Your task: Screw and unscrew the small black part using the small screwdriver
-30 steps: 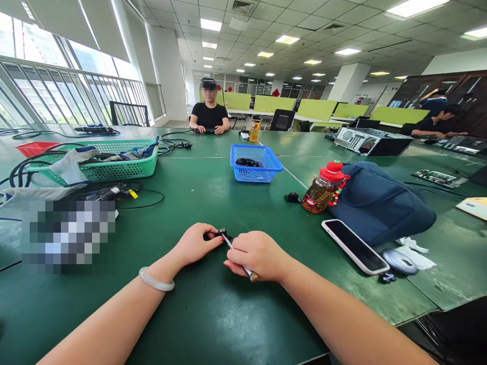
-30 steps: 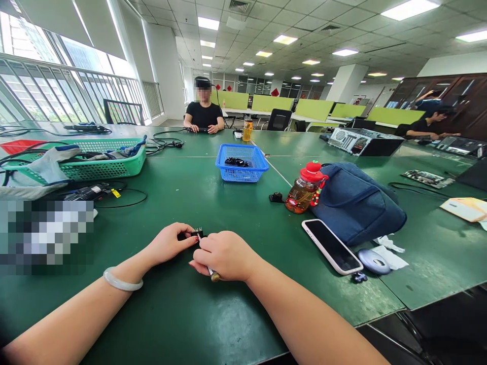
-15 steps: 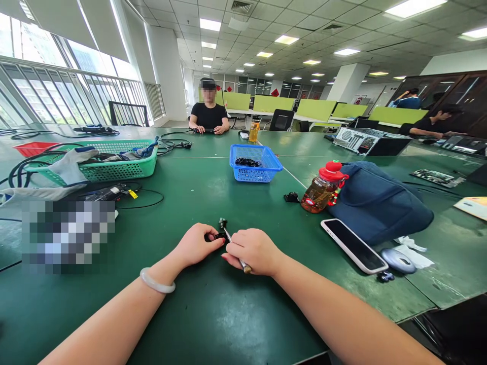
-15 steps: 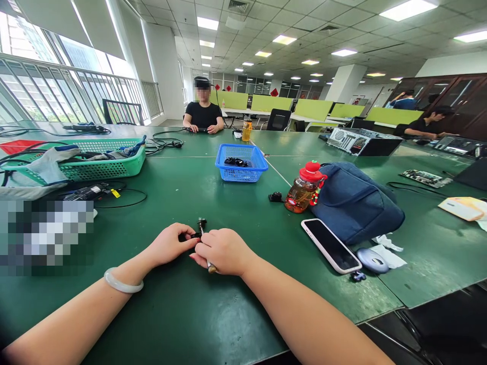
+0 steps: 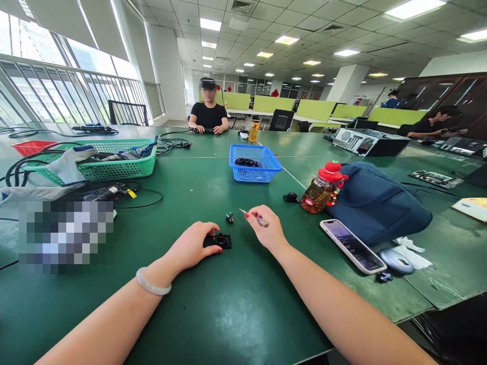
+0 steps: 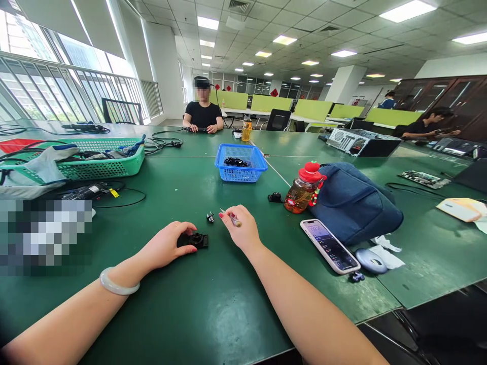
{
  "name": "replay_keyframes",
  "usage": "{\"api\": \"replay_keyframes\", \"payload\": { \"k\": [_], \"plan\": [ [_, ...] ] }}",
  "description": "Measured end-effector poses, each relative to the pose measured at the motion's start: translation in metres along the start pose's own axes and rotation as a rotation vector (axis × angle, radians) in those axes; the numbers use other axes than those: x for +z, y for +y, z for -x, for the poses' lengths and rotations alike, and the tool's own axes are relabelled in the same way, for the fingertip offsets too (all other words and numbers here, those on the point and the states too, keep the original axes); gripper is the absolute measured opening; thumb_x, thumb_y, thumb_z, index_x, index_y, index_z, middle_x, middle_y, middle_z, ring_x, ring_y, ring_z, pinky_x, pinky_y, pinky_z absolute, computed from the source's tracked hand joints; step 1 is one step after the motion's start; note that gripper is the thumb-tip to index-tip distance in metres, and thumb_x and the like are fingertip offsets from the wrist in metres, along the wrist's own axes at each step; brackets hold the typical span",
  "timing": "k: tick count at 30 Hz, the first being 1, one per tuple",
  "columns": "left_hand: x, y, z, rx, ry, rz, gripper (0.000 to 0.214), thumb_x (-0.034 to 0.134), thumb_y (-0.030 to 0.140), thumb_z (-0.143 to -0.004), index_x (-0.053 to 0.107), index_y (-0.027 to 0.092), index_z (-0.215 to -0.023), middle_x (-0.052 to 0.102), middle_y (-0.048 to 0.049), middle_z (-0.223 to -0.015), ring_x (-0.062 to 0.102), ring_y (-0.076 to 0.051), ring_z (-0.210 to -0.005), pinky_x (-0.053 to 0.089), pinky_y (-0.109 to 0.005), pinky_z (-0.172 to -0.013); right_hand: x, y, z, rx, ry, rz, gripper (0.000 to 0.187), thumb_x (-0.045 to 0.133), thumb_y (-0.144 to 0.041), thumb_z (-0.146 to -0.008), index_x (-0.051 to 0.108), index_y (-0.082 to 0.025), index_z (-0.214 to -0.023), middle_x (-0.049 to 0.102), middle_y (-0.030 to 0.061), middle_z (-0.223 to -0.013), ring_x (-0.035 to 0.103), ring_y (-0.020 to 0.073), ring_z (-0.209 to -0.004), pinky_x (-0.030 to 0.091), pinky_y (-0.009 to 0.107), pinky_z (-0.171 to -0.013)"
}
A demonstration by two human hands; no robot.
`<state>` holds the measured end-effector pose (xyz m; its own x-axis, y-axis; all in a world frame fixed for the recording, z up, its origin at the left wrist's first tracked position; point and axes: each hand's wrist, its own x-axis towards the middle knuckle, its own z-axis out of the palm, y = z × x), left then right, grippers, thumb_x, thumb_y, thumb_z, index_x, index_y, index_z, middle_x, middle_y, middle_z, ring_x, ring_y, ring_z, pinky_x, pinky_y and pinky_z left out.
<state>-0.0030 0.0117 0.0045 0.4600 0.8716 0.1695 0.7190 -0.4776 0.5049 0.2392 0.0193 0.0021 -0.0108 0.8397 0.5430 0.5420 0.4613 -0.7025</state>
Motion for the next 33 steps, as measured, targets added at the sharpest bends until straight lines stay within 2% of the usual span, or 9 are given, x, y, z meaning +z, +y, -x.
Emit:
{"api": "replay_keyframes", "payload": {
  "k": [4,8,13,16,20,24,27,30,33],
  "plan": [
    [-0.005,-0.001,0.0,0.009,0.009,0.059,0.041,0.07,0.043,-0.074,0.058,0.026,-0.11,0.068,-0.0023,-0.096,0.064,-0.021,-0.089,0.051,-0.035,-0.083,0.005,0.012,-0.003,0.097,-0.095,-0.031,0.027,0.062,-0.047,-0.086,0.066,-0.023,-0.075,0.058,0.0006,-0.075,0.054,0.0153,-0.069,0.043,0.027,-0.063],
    [-0.011,-0.001,0.002,0.02,0.068,0.156,0.042,0.069,0.044,-0.073,0.057,0.025,-0.109,0.068,-0.001,-0.092,0.065,-0.019,-0.087,0.052,-0.034,-0.082,0.008,0.009,-0.001,0.104,-0.204,-0.031,0.013,0.07,-0.036,-0.082,0.072,-0.025,-0.087,0.065,0.0013,-0.086,0.06,0.0162,-0.079,0.046,0.028,-0.073],
    [-0.014,-0.005,-0.001,-0.05,0.281,0.243,0.04,0.063,0.046,-0.076,0.057,0.022,-0.108,0.067,-0.0033,-0.092,0.064,-0.02,-0.089,0.05,-0.036,-0.088,0.006,-0.003,0.002,-0.011,-0.385,-0.018,0.012,0.074,-0.03,-0.081,0.073,-0.024,-0.091,0.069,0.0011,-0.089,0.063,0.0159,-0.086,0.048,0.029,-0.08],
    [-0.014,-0.009,-0.004,-0.174,0.384,0.141,0.044,0.059,0.051,-0.078,0.057,0.021,-0.11,0.067,-0.005,-0.094,0.063,-0.021,-0.091,0.05,-0.037,-0.088,0.004,-0.007,0.003,-0.061,-0.411,-0.023,0.011,0.074,-0.03,-0.081,0.072,-0.023,-0.09,0.068,0.001,-0.087,0.063,0.0151,-0.082,0.048,0.028,-0.076],
    [-0.013,-0.012,-0.005,-0.313,0.288,-0.093,0.05,0.055,0.053,-0.081,0.057,0.019,-0.118,0.067,-0.0071,-0.095,0.062,-0.024,-0.092,0.049,-0.038,-0.084,0.002,-0.007,0.002,-0.044,-0.37,0.086,0.013,0.07,-0.029,-0.084,0.07,-0.022,-0.095,0.068,0.0027,-0.094,0.062,0.0163,-0.088,0.048,0.03,-0.08],
    [-0.01,-0.007,-0.003,-0.293,0.157,-0.314,0.051,0.049,0.048,-0.084,0.059,0.018,-0.124,0.068,-0.0097,-0.096,0.059,-0.03,-0.101,0.045,-0.042,-0.09,0.002,-0.002,0.002,0.027,-0.42,0.229,0.033,0.074,-0.042,-0.08,0.067,-0.022,-0.105,0.066,0.0055,-0.104,0.058,0.0211,-0.1,0.046,0.037,-0.089],
    [-0.007,-0.001,-0.002,-0.276,0.141,-0.375,0.043,0.041,0.039,-0.089,0.061,0.02,-0.122,0.066,-0.0111,-0.103,0.057,-0.029,-0.104,0.044,-0.044,-0.094,0.002,-0.001,0.003,0.058,-0.453,0.283,0.044,0.072,-0.054,-0.078,0.066,-0.023,-0.109,0.065,0.0067,-0.11,0.055,0.0234,-0.105,0.045,0.04,-0.092],
    [-0.002,0.003,0.0,-0.176,0.17,-0.294,0.042,0.036,0.03,-0.091,0.06,0.02,-0.123,0.059,-0.012,-0.124,0.051,-0.027,-0.118,0.038,-0.045,-0.105,0.002,-0.002,0.004,0.043,-0.478,0.326,0.042,0.067,-0.057,-0.082,0.069,-0.022,-0.106,0.066,0.0071,-0.105,0.055,0.0236,-0.103,0.045,0.041,-0.092],
    [0.003,0.006,0.001,-0.006,0.163,-0.168,0.045,0.039,0.036,-0.093,0.052,0.023,-0.135,0.046,-0.0102,-0.145,0.036,-0.026,-0.137,0.03,-0.048,-0.114,0.002,-0.003,0.004,0.028,-0.487,0.341,0.037,0.062,-0.055,-0.087,0.072,-0.022,-0.101,0.067,0.0077,-0.102,0.055,0.0234,-0.1,0.045,0.041,-0.091]
  ]
}}
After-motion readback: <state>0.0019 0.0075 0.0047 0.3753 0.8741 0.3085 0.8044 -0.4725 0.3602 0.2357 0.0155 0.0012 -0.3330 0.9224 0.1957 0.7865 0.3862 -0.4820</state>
